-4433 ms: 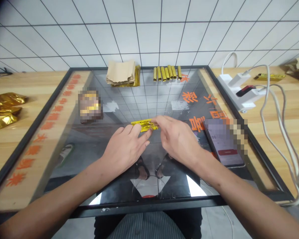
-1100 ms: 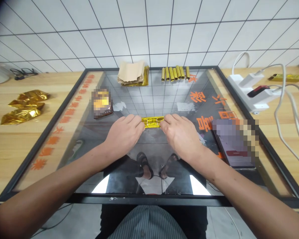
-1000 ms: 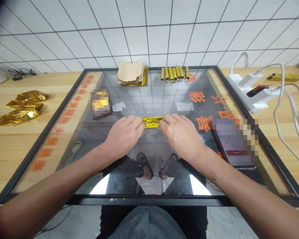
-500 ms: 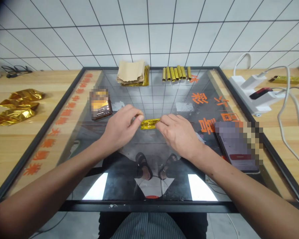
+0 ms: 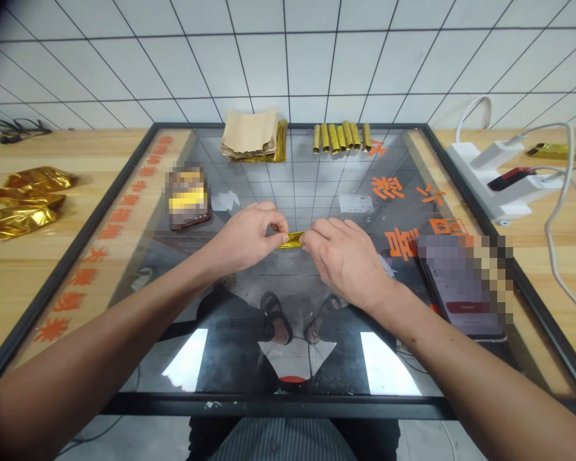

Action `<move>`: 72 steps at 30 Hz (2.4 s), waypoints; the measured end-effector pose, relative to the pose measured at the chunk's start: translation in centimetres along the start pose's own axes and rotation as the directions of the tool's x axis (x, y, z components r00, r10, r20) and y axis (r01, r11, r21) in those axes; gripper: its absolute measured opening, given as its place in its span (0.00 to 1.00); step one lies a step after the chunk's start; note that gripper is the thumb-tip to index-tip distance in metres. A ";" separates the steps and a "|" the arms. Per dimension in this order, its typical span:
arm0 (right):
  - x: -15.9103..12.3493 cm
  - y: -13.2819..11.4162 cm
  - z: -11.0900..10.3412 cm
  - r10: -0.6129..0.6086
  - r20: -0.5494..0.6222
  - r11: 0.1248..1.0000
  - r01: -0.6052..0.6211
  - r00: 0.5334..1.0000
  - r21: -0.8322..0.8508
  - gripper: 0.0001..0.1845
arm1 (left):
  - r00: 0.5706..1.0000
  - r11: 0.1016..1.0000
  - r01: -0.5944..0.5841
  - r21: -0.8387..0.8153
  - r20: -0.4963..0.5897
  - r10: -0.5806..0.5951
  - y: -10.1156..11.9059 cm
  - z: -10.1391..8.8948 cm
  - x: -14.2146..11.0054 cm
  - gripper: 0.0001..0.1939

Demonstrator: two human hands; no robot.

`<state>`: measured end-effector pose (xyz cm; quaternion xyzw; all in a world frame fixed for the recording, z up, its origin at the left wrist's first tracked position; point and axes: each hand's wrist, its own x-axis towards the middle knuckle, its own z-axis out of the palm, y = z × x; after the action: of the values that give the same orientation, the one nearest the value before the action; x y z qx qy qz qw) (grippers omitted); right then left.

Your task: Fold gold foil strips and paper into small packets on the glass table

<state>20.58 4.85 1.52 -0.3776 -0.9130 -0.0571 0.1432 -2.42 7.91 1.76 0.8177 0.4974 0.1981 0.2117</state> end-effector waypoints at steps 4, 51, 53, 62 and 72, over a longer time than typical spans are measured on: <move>0.3 0.3 0.1 0.032 -0.077 0.995 -0.024 0.997 0.093 0.11 | 0.999 0.994 -0.029 -0.108 0.039 0.034 0.1 -0.3 -0.1 0.08; -0.8 1.3 0.7 -0.001 -0.050 0.981 0.011 0.999 0.193 0.10 | 0.983 0.975 -0.185 0.120 0.000 0.186 0.7 -0.3 -2.9 0.08; -0.8 1.3 0.6 -0.005 -0.053 0.984 0.015 0.999 0.179 0.11 | 0.994 0.994 -0.108 0.035 -0.022 0.109 0.4 -0.3 -2.8 0.09; -0.8 1.1 -0.1 0.027 -0.084 0.992 -0.016 0.996 0.128 0.13 | 0.981 0.949 -0.168 0.266 -0.045 0.186 1.2 -0.3 -3.2 0.06; -0.9 1.0 0.0 0.041 -0.029 0.991 -0.037 0.999 0.129 0.14 | 0.964 0.845 -0.255 0.470 0.059 0.258 1.6 0.7 -3.5 0.10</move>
<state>21.91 4.94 1.21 -0.3844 -0.9049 -0.0012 0.1828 -2.35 3.96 1.64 0.9028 0.4176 0.0996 -0.0243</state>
